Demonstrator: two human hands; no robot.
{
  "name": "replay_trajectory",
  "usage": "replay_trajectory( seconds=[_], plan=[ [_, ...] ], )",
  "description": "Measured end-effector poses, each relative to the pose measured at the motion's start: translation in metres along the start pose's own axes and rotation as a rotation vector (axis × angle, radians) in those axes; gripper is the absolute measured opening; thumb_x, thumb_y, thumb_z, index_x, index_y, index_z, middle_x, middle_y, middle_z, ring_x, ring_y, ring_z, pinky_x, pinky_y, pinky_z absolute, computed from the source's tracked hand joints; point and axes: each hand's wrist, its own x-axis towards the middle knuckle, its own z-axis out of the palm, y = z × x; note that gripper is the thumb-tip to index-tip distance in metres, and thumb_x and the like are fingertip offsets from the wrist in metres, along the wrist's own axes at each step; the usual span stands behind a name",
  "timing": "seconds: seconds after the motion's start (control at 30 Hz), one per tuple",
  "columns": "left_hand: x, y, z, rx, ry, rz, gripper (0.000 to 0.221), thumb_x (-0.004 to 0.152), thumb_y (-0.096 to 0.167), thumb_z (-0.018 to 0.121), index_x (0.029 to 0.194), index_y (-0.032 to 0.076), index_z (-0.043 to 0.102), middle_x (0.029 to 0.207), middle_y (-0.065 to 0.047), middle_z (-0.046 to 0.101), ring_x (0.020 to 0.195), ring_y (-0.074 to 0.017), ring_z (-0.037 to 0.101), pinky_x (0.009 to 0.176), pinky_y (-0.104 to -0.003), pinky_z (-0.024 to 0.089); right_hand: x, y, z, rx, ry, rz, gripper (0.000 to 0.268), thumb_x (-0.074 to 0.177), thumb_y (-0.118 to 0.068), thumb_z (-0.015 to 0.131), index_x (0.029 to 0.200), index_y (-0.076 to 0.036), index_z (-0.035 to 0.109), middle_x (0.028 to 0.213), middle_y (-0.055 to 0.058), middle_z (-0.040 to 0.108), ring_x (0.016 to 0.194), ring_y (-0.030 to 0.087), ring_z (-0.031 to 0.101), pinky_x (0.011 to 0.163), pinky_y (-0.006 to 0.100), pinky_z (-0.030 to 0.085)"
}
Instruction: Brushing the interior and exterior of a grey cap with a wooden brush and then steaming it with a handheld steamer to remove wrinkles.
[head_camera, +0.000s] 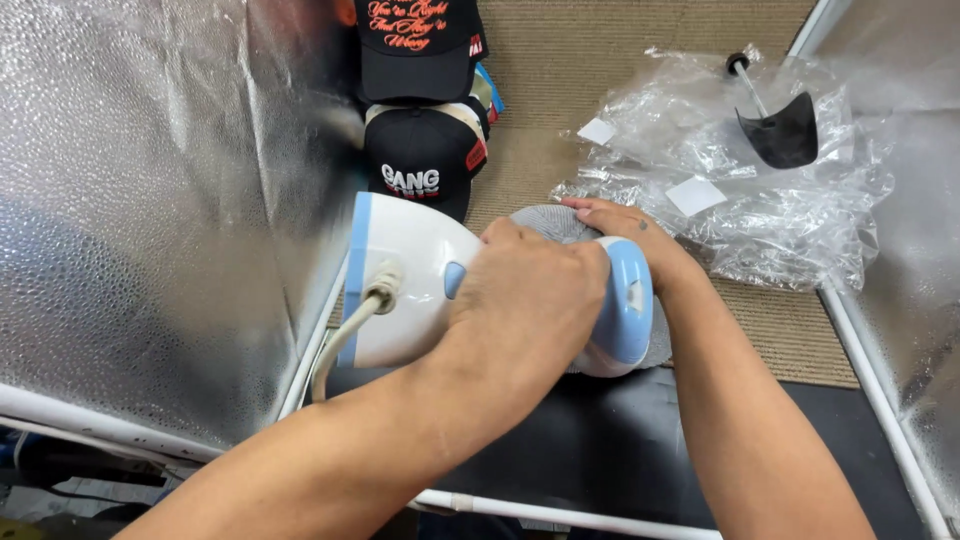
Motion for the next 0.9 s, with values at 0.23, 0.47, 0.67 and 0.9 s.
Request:
replay_trajectory(
  seconds=[0.23,0.47,0.67,0.9],
  plan=[
    [-0.031,-0.056,0.007,0.002,0.059,-0.049,0.008,0.085,0.019,0.061,0.087,0.026,0.066,0.068,0.001,0.072,0.060,-0.0249,0.072,0.060,-0.041,0.048,-0.010,-0.009,0.005,-0.085,0.068,0.003,0.050,0.092,-0.031,0.045,0.136,-0.025,0.068,0.149,0.000,0.062,0.136,0.015,0.054,0.114,0.027,0.037],
    [-0.046,-0.112,0.006,-0.158,-0.285,-0.147,0.024,0.080,0.024,0.068,0.097,0.008,0.066,0.071,-0.016,0.073,0.071,-0.0373,0.076,0.069,-0.048,0.056,-0.017,0.002,0.009,-0.098,0.108,-0.172,0.043,0.098,-0.027,0.050,0.134,-0.021,0.071,0.135,0.016,0.069,0.137,0.036,0.054,0.118,0.046,0.036],
    [0.010,-0.124,0.031,-0.291,-0.279,-0.189,0.037,0.081,0.033,0.067,0.105,0.004,0.067,0.081,-0.019,0.075,0.081,-0.0420,0.076,0.073,-0.056,0.057,-0.013,-0.001,0.007,-0.100,0.100,-0.186,0.046,0.100,-0.030,0.044,0.137,-0.017,0.069,0.141,0.020,0.063,0.142,0.039,0.047,0.121,0.048,0.032],
    [0.088,-0.126,0.032,-0.230,-0.474,-0.168,0.037,0.073,0.030,0.074,0.103,0.008,0.077,0.087,-0.016,0.076,0.087,-0.0372,0.076,0.079,-0.058,0.059,-0.007,0.010,-0.002,-0.079,0.103,-0.133,0.073,0.100,-0.064,0.028,0.154,-0.020,0.051,0.142,0.016,0.062,0.141,0.035,0.048,0.123,0.050,0.027]
  ],
)
